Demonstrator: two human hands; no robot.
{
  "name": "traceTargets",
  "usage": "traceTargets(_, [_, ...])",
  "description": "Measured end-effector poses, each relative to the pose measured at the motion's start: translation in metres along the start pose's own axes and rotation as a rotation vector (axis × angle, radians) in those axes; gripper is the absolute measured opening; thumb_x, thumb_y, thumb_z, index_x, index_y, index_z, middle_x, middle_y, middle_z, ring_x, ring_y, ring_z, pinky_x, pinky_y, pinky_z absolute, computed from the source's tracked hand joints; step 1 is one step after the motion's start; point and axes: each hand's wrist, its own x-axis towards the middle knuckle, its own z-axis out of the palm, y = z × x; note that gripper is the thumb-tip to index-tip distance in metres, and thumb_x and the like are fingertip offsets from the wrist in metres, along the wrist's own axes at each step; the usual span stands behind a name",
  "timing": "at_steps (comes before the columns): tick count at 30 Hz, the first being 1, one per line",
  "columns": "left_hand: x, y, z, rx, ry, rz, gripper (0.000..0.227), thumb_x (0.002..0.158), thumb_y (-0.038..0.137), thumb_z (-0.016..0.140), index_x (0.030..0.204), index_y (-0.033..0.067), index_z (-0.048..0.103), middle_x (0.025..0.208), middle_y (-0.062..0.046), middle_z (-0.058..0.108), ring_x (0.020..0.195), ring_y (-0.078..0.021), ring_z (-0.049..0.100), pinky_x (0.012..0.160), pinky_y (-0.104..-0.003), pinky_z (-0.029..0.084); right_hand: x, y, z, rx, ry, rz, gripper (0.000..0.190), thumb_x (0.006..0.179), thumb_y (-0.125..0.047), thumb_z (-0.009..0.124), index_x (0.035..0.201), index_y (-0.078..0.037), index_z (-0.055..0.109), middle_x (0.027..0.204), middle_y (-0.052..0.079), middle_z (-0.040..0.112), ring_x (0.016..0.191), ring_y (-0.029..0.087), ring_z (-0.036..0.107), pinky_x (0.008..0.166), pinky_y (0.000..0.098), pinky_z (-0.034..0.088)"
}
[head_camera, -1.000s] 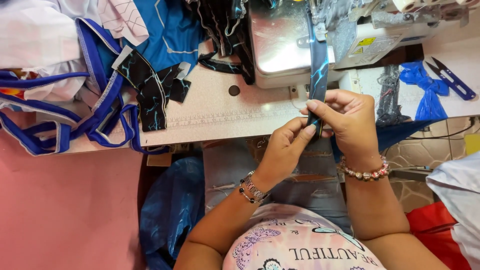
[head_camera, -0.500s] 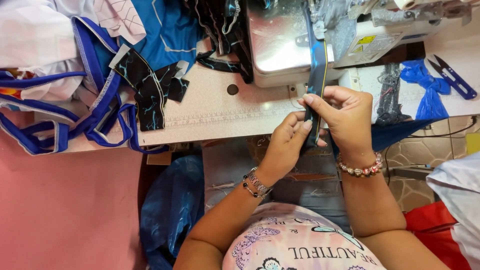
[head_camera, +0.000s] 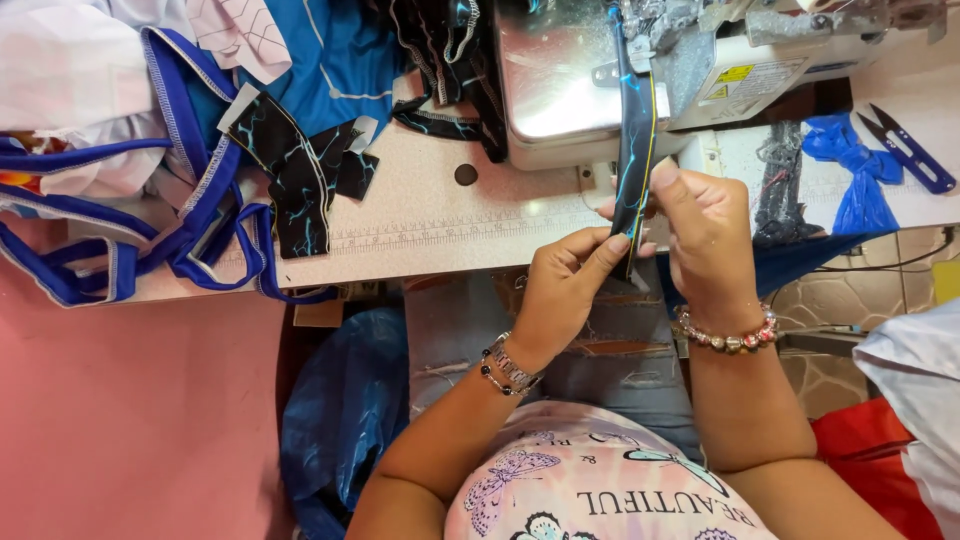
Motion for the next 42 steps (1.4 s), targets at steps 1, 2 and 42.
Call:
traceTargets(1, [-0.001,-0.008,-0.003,0.01,-0.027,0.005,0.018,0.106,0.021,0.066,0.108,0.0076,0.077,0.084,-0.004,0.075,0.087,-0.002,0.06,0.081,-0.027,0.059,0.0,0.002,-0.003,-0.054,-0.034,-0.018,0.024,0.103,-0.024,0.067,0.096,-0.002,0.074,0.073,0.008,0.072,0.059,0.008,0.069,0.043,0.0226,0.058])
traceTargets(2, [-0.002,-0.017,-0.007,0.02,-0.054,0.009,0.02,0.108,0.021,0.063,0.108,0.0077,0.077,0.083,-0.003,0.075,0.087,-0.0016,0.06,0.083,-0.027,0.057,0.0,0.003,-0.006,-0.109,-0.067,-0.035,0.015,0.096,-0.016,0.078,0.095,-0.001,0.074,0.072,0.012,0.071,0.058,0.012,0.069,0.042,0.0234,0.056])
traceTargets(42, [0.065,0.065,-0.028,1.307,-0.006,1.197,0.047,0.102,0.041,0.054,0.129,0.0068,0.073,0.138,-0.009,0.066,0.137,-0.0299,0.056,0.112,-0.048,0.031,0.026,0.0,-0.005,-0.327,-0.154,-0.275,0.014,0.104,-0.008,0.067,0.09,-0.007,0.069,0.092,-0.007,0.063,0.086,0.001,0.052,0.073,0.0165,0.044])
